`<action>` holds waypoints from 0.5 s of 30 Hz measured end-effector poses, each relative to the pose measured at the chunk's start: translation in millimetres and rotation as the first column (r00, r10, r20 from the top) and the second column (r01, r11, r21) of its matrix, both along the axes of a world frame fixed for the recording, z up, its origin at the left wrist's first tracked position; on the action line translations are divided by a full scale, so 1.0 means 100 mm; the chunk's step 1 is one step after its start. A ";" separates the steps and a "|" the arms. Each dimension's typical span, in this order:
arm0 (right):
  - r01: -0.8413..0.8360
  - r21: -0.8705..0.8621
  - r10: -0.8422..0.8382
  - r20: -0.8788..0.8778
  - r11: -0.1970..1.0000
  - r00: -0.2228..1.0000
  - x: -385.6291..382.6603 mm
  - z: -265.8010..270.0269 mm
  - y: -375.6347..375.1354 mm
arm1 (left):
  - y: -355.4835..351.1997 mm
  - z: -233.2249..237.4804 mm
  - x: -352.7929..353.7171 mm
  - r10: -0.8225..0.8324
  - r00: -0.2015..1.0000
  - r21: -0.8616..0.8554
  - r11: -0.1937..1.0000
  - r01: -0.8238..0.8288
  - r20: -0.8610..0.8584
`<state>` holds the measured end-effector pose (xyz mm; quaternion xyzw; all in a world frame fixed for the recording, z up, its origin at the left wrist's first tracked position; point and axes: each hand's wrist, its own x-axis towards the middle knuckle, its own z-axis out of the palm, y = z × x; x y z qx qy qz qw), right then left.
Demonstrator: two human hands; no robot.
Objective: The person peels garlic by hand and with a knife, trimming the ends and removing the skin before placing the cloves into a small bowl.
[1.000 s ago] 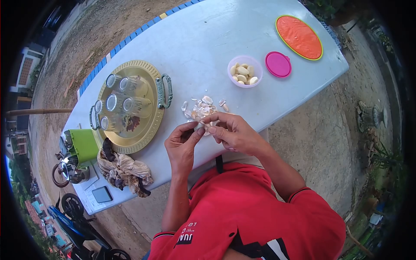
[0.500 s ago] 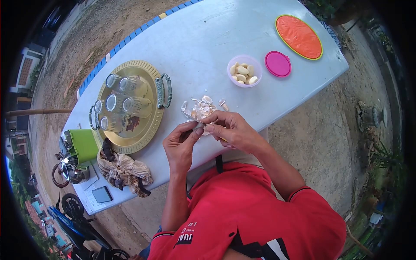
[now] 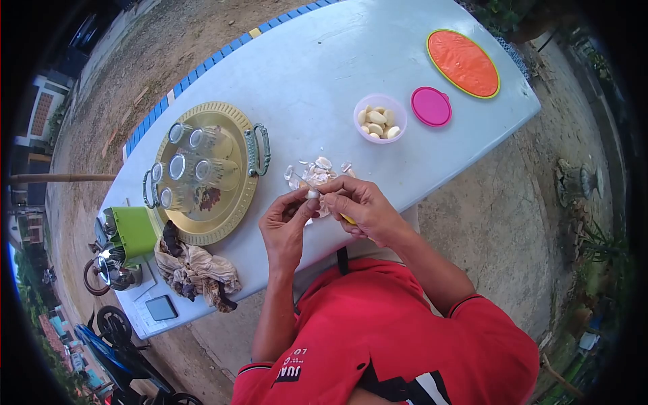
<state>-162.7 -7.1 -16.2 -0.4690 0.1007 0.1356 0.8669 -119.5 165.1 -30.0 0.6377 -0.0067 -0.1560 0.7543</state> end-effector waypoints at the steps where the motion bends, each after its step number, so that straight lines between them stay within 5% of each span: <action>1: 0.003 0.000 -0.003 -0.001 1.000 1.000 0.00 0.01 0.01 | 0.00 0.01 0.00 -0.007 0.999 -0.057 0.998 0.005 -0.042; 3: 0.021 -0.065 -0.018 0.048 0.998 0.999 0.01 0.03 0.04 | -0.01 0.03 0.02 -0.015 0.997 -0.115 0.993 0.006 -0.080; 5: 0.024 -0.079 -0.020 0.056 0.997 0.998 0.01 0.04 0.06 | -0.02 0.06 0.02 -0.019 0.975 -0.363 0.930 -0.064 -0.220; 15: 0.020 0.020 -0.020 -0.006 1.000 1.000 0.02 0.01 -0.03 | 0.05 -0.03 0.05 -0.027 0.972 -0.409 0.910 -0.073 -0.235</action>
